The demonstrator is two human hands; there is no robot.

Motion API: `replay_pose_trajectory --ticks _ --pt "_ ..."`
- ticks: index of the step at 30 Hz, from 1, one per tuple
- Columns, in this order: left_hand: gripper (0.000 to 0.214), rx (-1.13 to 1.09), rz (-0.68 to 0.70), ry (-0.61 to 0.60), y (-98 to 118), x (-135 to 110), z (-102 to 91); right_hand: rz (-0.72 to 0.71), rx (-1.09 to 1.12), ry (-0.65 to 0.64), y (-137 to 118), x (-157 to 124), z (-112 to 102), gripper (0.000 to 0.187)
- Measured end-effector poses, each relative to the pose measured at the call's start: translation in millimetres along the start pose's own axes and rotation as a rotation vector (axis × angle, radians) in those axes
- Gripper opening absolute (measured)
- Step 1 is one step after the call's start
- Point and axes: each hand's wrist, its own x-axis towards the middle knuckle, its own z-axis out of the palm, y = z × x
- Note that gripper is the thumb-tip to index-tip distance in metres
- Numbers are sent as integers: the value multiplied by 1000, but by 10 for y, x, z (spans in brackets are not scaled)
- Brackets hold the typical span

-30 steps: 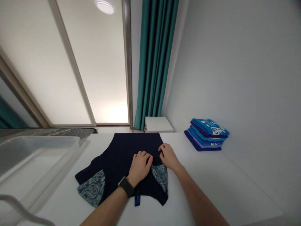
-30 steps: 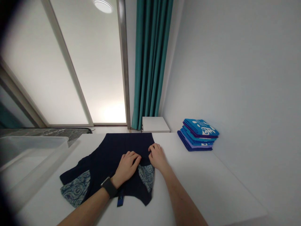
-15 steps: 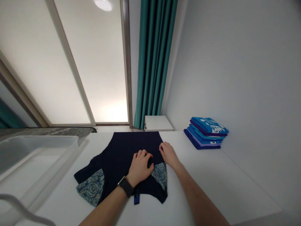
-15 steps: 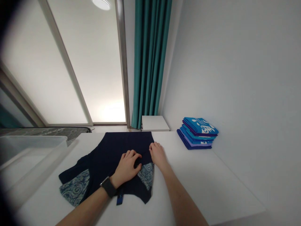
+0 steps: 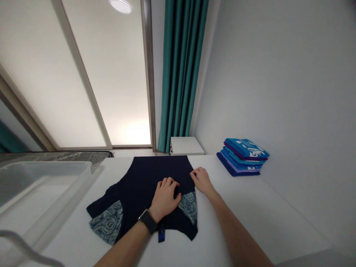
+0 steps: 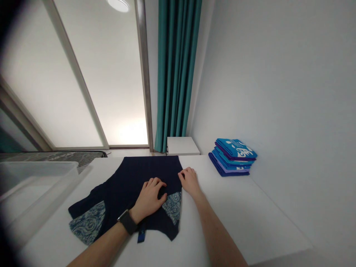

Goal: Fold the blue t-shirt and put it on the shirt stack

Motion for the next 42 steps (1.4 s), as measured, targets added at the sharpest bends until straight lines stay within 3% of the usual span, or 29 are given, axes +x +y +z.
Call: replay_pose_trajectory --ticks 10,15,23,34,39,42 --pt "20 5 6 6 -4 5 7 3 -215 0 -92 0 -28 19" --pt "20 0 17 19 -22 2 34 15 -132 -9 -70 7 -63 27" --pt "19 4 12 5 -11 3 11 12 -112 -36 -7 -23 -45 15" --pt "18 6 28 13 -28 2 23 14 -76 1 -22 -14 -34 15" --pt "20 5 38 -13 -55 3 11 -25 28 78 -143 -59 -171 23" --pt "21 15 51 -22 -62 -3 9 -104 56 37 -317 -182 -296 28"
